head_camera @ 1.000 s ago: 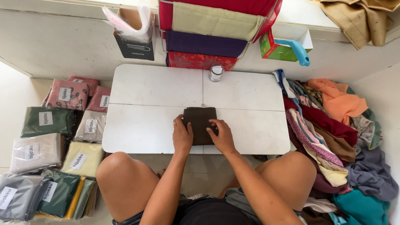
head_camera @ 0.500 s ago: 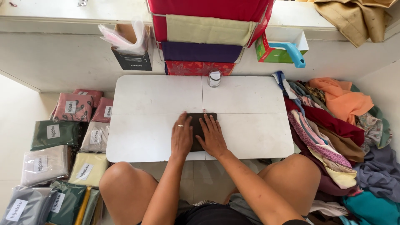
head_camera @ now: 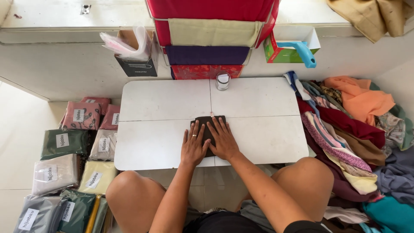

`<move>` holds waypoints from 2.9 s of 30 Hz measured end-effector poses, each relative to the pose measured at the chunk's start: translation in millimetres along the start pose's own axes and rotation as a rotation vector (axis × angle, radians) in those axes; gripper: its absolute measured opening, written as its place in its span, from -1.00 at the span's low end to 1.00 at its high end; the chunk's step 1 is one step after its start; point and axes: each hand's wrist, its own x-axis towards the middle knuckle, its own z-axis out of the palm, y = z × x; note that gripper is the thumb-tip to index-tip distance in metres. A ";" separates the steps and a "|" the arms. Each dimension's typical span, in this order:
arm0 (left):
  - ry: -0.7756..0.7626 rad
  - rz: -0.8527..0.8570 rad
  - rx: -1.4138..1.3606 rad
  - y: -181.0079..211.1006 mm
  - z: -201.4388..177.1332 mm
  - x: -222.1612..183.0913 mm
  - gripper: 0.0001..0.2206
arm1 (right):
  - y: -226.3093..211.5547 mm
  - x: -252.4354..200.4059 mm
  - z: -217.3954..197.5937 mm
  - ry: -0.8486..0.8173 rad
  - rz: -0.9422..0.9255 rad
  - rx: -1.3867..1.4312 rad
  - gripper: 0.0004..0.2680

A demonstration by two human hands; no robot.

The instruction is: Lint rolling a brown garment to remove debris, folding it neatly, and placing it into a clear plastic adhesive bag for shipping.

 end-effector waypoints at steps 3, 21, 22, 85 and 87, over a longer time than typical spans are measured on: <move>-0.051 -0.022 -0.046 1.9 -3.3 3.2 -0.35 | 5.7 3.1 1.0 -0.022 -0.003 -0.010 -0.44; -0.201 0.091 -0.165 -62.2 -45.9 19.3 -0.64 | 125.1 21.3 -291.0 1.059 0.309 -0.307 -0.65; -0.277 0.085 -0.164 -52.7 -48.9 14.5 -0.67 | 139.8 32.5 -296.9 0.903 0.493 -0.341 -0.47; -0.221 0.048 -0.186 -61.6 -69.9 17.0 -0.63 | -69.0 -86.2 -126.5 -0.142 0.320 0.050 -0.65; -0.234 0.026 -0.180 -63.3 -72.9 17.3 -0.63 | -63.5 -65.1 -110.3 -0.120 0.296 0.012 -0.65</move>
